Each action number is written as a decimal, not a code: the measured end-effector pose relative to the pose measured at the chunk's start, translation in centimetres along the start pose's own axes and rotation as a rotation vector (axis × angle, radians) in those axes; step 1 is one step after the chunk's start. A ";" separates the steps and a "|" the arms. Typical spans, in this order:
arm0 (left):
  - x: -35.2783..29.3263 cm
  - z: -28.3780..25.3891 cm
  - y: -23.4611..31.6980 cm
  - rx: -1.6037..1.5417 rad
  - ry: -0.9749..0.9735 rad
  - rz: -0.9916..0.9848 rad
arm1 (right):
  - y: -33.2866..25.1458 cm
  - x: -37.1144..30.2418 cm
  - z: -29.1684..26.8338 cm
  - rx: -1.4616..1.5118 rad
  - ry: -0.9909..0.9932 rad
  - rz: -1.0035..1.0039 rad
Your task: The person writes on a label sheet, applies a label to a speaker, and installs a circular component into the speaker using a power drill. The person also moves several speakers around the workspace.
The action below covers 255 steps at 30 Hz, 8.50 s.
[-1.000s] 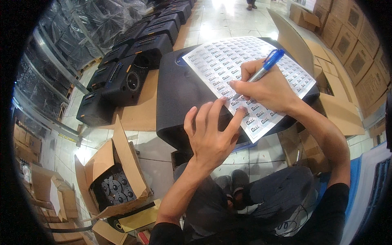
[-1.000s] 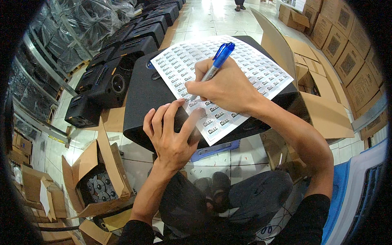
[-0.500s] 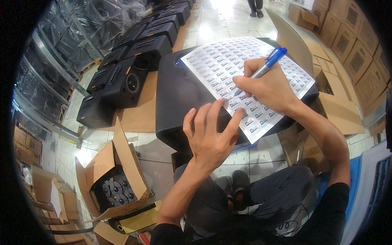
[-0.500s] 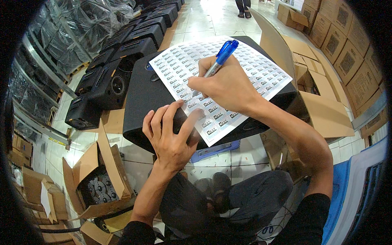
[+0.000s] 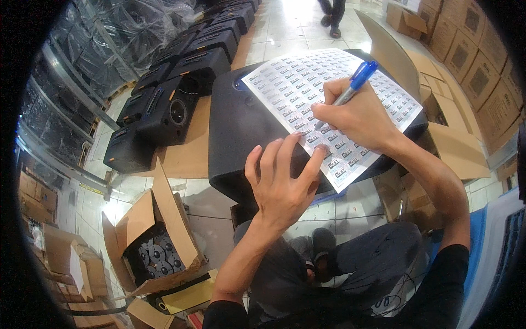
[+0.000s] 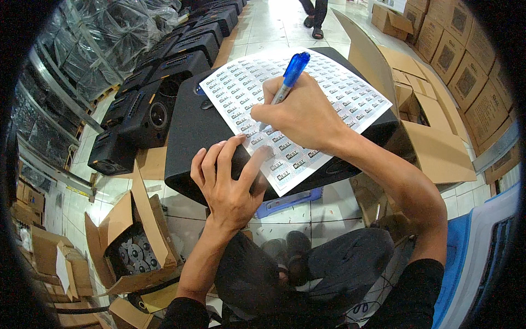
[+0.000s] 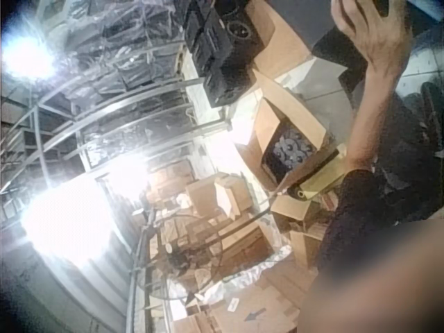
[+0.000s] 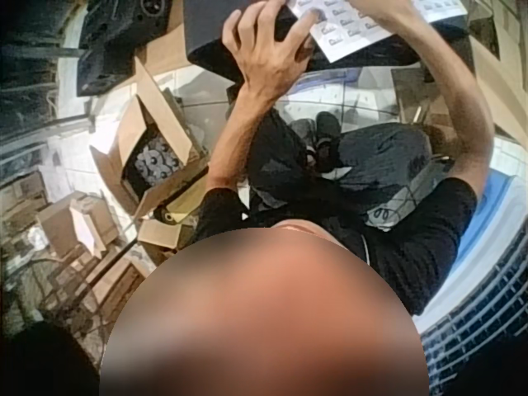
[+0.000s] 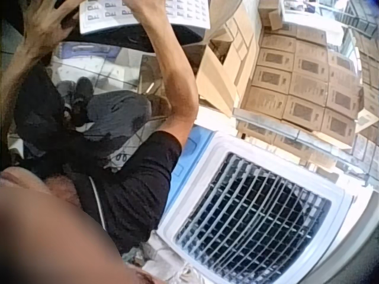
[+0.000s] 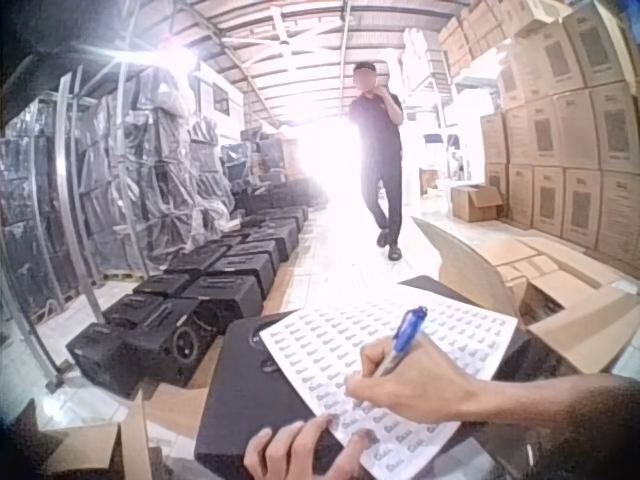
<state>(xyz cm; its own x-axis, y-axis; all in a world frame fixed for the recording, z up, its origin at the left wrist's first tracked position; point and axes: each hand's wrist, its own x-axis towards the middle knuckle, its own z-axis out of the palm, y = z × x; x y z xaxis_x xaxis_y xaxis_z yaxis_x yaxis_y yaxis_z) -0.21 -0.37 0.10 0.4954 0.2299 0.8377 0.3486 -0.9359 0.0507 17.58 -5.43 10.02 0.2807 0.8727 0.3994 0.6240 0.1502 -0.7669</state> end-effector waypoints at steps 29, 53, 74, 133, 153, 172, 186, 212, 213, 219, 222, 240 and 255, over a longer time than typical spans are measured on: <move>0.0 -0.2 -0.1 -0.006 -0.056 0.021 | -0.5 -0.3 -0.9 0.057 -0.173 0.106; 0.2 -0.1 0.0 -0.018 -0.022 0.021 | -0.3 -0.2 -0.7 0.043 -0.102 0.059; 0.6 -0.5 0.3 -0.033 -0.045 -0.005 | 0.1 -0.5 -1.6 0.036 -0.120 0.095; 0.2 0.2 0.2 0.036 -0.011 0.021 | 0.2 -0.4 -0.6 0.010 -0.129 -0.043; 0.3 0.1 0.3 0.035 -0.013 0.018 | 0.4 -0.3 -0.8 0.021 -0.019 -0.005; 0.4 0.0 0.3 0.038 -0.021 0.013 | 0.3 -0.5 -0.8 0.030 0.086 -0.030; 0.1 -0.1 -0.1 0.013 -0.039 -0.011 | 0.0 -1.9 -0.7 0.030 -0.063 -0.119; 0.1 -0.2 -0.1 -0.002 -0.050 -0.017 | -0.3 -1.6 -1.5 0.028 -0.022 -0.070; 0.1 -0.2 -0.1 0.000 -0.049 -0.016 | -0.3 -1.5 -1.7 0.018 -0.008 -0.084; 0.1 0.0 -0.1 0.008 -0.039 -0.014 | -0.1 -1.4 -1.7 0.015 -0.081 0.023; 0.1 0.0 -0.1 0.006 -0.035 -0.016 | 0.0 -1.3 -1.6 -0.004 -0.079 -0.010; 0.1 -0.1 0.0 0.002 -0.041 -0.015 | 0.6 -1.5 -1.3 -0.016 -0.135 -0.139; 0.1 -0.1 -0.1 0.016 -0.038 -0.015 | -0.1 -1.6 -1.6 0.048 -0.085 -0.048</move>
<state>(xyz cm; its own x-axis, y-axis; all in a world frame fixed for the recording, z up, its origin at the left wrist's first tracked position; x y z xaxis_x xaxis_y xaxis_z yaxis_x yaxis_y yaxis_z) -0.26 -0.31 0.18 0.5201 0.2542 0.8154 0.3683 -0.9281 0.0544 18.25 -7.54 10.24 0.1869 0.9000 0.3938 0.5989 0.2133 -0.7719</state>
